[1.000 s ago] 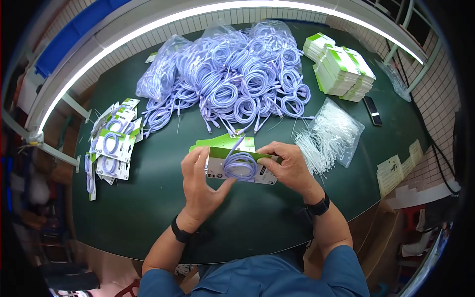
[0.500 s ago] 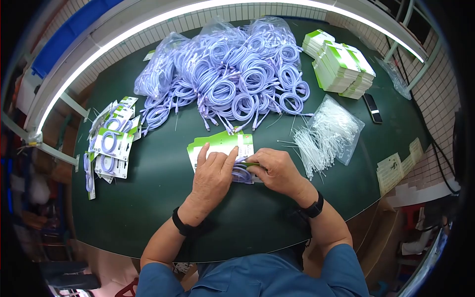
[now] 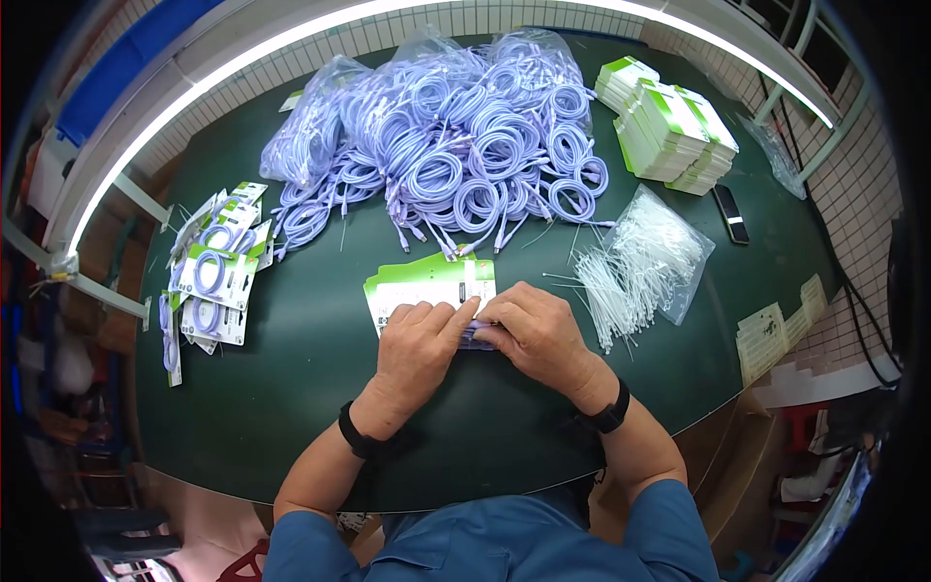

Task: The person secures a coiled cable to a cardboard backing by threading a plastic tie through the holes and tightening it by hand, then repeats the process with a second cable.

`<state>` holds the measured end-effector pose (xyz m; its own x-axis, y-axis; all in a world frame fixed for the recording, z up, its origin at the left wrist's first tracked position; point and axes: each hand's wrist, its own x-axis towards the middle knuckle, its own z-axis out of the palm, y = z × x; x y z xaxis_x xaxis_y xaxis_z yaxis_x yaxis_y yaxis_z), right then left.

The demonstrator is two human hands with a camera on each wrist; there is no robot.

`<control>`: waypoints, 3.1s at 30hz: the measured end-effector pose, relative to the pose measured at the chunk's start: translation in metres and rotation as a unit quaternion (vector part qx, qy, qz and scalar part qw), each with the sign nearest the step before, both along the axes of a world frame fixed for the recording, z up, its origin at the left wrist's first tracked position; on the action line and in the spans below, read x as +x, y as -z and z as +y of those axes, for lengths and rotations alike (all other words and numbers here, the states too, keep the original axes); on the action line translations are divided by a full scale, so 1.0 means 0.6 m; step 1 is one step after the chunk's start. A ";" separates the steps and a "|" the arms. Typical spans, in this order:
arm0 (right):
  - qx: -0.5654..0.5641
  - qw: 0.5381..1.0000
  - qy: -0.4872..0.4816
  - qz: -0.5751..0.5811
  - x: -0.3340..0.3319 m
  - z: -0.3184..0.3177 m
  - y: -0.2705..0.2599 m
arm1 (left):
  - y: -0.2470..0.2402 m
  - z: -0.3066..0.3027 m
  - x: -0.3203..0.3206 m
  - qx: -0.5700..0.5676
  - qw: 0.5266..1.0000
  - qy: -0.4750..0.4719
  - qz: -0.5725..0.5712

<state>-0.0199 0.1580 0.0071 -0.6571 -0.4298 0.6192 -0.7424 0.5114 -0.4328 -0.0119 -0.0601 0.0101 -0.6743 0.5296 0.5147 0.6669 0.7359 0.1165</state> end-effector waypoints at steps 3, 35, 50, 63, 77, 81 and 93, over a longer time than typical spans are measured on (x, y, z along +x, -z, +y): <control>0.033 0.999 0.014 0.011 0.004 -0.004 -0.009 | 0.009 -0.003 -0.006 0.034 0.999 0.022 0.016; 0.051 0.998 0.014 0.026 -0.004 -0.003 0.002 | 0.021 -0.024 -0.002 0.201 0.975 0.090 -0.019; 0.069 0.997 -0.032 -0.019 0.004 0.001 -0.018 | 0.024 -0.019 0.001 0.182 0.980 0.077 0.005; 0.066 0.997 -0.043 -0.022 0.002 0.002 -0.021 | 0.017 -0.023 0.000 0.139 0.986 0.095 0.012; -0.086 0.984 -0.039 -0.148 -0.016 0.053 -0.026 | 0.017 -0.023 -0.012 0.133 0.984 0.122 0.007; -0.046 0.970 0.159 -0.181 -0.056 0.130 0.011 | 0.015 -0.022 -0.011 0.135 0.984 0.116 0.010; 0.177 0.931 0.257 -0.191 -0.069 0.147 0.061 | 0.016 -0.023 -0.010 0.137 0.983 0.119 0.016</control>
<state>-0.0613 0.2462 -0.0293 -0.9755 -0.1309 0.1769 -0.1869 0.9173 -0.3517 -0.0178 -0.0739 0.0003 -0.5293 0.5092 0.6787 0.8228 0.5031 0.2642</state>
